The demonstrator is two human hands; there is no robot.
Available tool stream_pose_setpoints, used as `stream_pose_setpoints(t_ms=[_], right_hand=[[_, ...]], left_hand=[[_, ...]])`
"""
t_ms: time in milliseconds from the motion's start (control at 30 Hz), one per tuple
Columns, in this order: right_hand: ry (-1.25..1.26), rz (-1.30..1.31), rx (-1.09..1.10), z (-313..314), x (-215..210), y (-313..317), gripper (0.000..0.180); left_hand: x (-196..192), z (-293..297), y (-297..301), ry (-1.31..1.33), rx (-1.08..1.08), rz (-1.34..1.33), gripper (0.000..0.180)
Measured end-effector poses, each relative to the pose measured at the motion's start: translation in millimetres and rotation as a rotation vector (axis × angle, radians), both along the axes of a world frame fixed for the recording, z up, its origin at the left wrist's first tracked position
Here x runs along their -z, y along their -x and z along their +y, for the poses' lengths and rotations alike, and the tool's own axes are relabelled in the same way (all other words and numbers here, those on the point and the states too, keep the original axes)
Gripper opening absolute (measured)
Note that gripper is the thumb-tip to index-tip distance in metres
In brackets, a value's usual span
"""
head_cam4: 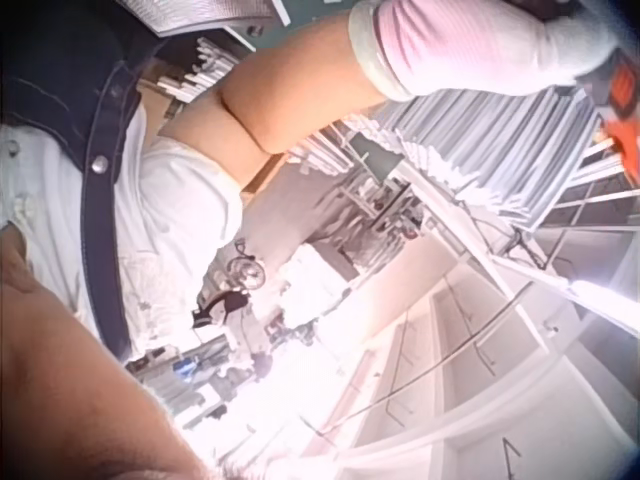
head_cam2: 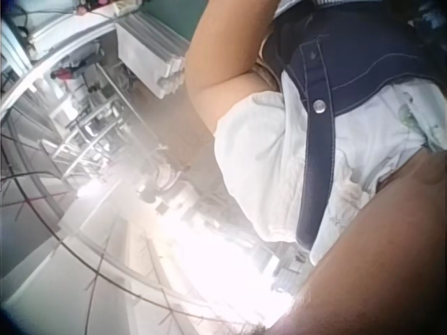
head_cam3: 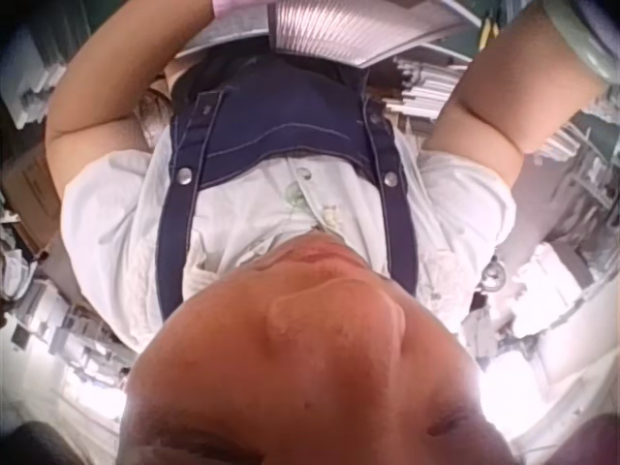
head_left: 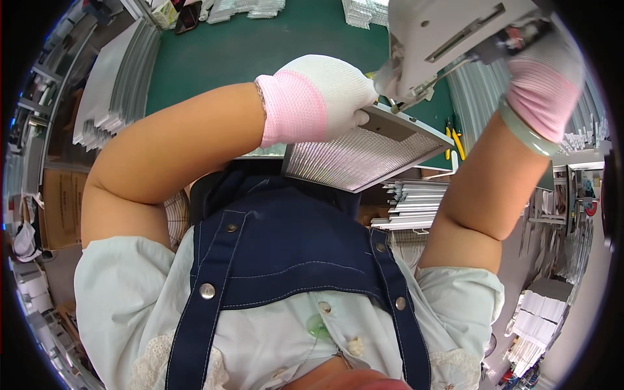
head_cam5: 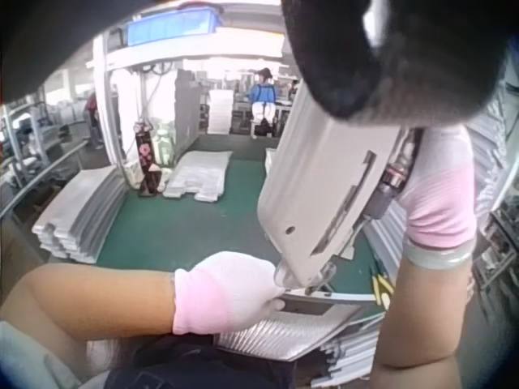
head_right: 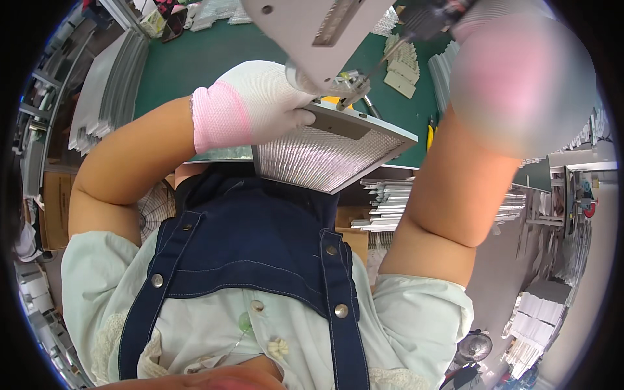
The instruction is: The person assembles metal frames by placing a mesh sheet on a workbench, positioning a plastic insert, and fitting metal frame pieces around the edges. They use a handheld stapler to secure the frame to the mesh and then place the completed unit on a stack. The process is repeated for multiple units.
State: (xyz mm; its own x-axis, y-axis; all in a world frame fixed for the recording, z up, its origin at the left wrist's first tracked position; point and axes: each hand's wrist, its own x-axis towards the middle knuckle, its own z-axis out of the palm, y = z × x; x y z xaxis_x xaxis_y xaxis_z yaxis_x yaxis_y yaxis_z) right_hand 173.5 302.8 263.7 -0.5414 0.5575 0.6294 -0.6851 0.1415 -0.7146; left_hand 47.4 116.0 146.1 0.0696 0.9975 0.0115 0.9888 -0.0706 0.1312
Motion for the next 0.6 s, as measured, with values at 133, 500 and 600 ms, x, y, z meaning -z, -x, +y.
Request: stream_pose_setpoints(t_ms=[133, 500, 600], right_hand=[[0.198, -0.065, -0.090, -7, 32, 17, 0.028], [0.079, -0.101, -0.181, 4, 46, 22, 0.022], [0.134, -0.094, -0.165, 9, 49, 24, 0.022]], left_hand=[[-1, 1, -2, -0.011, -0.002, -0.067, 0.024], [-11, 6, -3, 0.119, -0.019, -0.061, 0.026], [-14, 9, -3, 0.165, -0.014, -0.059, 0.025]])
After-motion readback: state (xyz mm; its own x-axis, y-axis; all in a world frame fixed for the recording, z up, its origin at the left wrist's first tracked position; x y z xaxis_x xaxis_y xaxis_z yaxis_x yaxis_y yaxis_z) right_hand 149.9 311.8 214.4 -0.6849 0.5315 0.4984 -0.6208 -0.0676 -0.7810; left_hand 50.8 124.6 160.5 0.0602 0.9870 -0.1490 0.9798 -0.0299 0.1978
